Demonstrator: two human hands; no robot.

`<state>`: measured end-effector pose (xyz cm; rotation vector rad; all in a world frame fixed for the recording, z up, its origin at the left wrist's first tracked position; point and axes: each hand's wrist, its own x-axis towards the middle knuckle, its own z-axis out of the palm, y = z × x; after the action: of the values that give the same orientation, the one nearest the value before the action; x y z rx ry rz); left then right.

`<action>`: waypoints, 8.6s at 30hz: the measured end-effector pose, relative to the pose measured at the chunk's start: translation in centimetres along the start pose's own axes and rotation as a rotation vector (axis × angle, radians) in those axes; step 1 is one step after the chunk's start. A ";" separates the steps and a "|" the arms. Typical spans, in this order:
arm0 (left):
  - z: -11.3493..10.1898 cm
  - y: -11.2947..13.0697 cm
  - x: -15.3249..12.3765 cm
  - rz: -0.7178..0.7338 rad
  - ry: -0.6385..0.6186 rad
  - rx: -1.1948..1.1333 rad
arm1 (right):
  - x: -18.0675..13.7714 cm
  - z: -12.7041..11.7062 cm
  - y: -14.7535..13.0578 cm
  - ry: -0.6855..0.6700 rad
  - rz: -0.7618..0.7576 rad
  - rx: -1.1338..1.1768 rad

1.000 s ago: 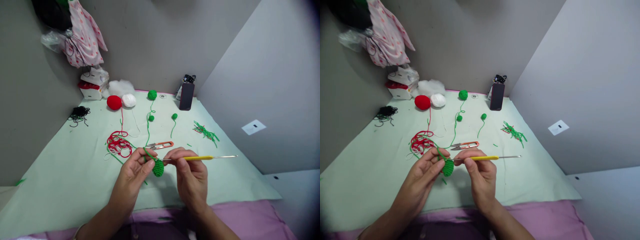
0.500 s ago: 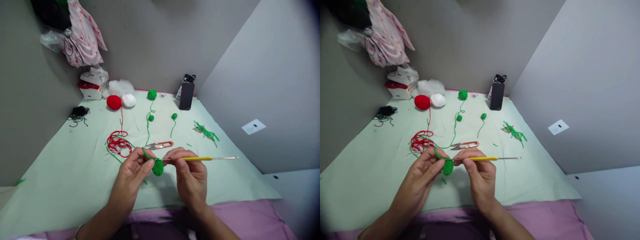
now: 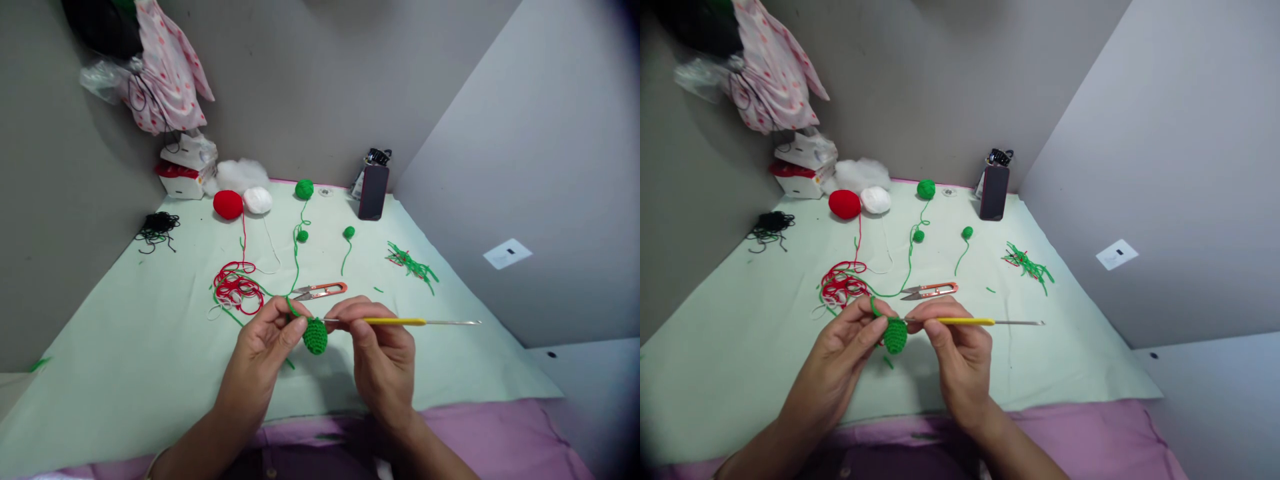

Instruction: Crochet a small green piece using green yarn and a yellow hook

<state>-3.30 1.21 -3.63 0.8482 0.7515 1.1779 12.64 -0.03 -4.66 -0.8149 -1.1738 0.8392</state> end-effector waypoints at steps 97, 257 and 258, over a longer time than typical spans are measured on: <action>-0.2 0.2 -0.1 -0.028 0.123 0.167 | 1.0 -0.2 -1.0 -0.133 -0.096 -0.168; 0.2 1.4 0.5 0.078 0.122 0.450 | 1.4 -1.4 -2.9 -0.395 -0.348 -0.554; 0.1 1.3 0.5 0.097 0.127 0.455 | 1.4 -1.3 -2.8 -0.399 -0.415 -0.635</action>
<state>-3.69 1.88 -2.45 1.2037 1.1179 1.1714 14.53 -0.20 -1.81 -0.8805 -1.9383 0.2759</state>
